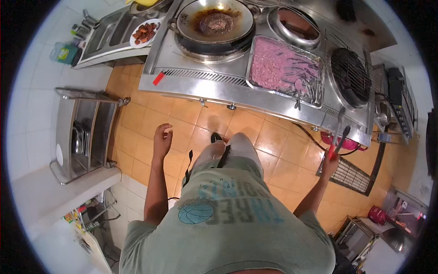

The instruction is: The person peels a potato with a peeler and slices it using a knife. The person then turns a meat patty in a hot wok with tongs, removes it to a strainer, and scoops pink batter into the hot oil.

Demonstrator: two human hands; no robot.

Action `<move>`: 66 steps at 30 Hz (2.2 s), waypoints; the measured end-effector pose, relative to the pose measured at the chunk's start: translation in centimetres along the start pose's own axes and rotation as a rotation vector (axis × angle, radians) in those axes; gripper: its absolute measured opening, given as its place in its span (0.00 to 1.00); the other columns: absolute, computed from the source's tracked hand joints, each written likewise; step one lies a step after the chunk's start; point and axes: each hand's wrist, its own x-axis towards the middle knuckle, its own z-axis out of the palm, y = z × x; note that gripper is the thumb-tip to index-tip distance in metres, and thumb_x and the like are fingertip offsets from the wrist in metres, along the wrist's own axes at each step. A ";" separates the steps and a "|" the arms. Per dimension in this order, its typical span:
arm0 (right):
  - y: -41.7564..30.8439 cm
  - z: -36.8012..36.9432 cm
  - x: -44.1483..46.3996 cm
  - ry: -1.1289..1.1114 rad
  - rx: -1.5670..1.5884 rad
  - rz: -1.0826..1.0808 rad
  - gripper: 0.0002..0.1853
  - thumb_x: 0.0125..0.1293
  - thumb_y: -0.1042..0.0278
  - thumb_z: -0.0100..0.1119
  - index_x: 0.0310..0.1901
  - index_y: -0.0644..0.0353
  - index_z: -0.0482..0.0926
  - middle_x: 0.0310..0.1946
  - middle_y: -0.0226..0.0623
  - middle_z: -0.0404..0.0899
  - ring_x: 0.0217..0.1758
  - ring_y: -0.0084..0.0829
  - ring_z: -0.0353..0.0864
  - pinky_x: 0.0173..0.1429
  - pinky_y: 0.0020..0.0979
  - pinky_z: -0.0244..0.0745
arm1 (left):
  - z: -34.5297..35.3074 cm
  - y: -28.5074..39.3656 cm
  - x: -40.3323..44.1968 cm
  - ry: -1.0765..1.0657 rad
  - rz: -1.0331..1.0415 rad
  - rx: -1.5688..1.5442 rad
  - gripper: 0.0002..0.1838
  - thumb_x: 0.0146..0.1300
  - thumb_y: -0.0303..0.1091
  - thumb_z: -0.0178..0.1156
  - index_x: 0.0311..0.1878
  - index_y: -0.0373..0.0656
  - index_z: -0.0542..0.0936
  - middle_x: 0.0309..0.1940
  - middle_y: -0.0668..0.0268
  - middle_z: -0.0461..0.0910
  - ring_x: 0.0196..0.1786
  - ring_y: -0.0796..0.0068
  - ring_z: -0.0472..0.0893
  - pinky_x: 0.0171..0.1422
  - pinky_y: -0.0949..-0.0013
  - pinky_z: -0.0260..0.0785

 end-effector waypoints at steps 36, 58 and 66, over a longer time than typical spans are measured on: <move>-50.4 27.0 20.0 -1.258 0.569 -0.007 0.30 0.64 0.35 0.52 0.31 0.62 0.76 0.18 0.30 0.73 0.15 0.24 0.75 0.20 0.23 0.70 | 14.1 4.7 18.7 0.594 0.119 -0.092 0.16 0.64 0.36 0.52 0.46 0.31 0.75 0.38 0.58 0.71 0.37 0.70 0.71 0.42 0.71 0.64; -50.5 25.4 20.3 -1.198 0.313 -0.162 0.30 0.65 0.37 0.52 0.32 0.63 0.75 0.16 0.30 0.71 0.15 0.22 0.72 0.18 0.25 0.64 | 14.5 4.5 18.3 0.655 0.042 -0.166 0.13 0.59 0.32 0.54 0.43 0.33 0.75 0.35 0.58 0.72 0.35 0.67 0.72 0.39 0.70 0.65; -50.5 24.4 20.2 -1.220 0.333 -0.180 0.31 0.64 0.34 0.51 0.35 0.63 0.77 0.17 0.30 0.71 0.15 0.22 0.72 0.19 0.25 0.64 | 14.4 4.6 18.5 0.652 0.051 -0.131 0.13 0.60 0.33 0.53 0.43 0.33 0.75 0.36 0.59 0.72 0.35 0.69 0.71 0.39 0.71 0.65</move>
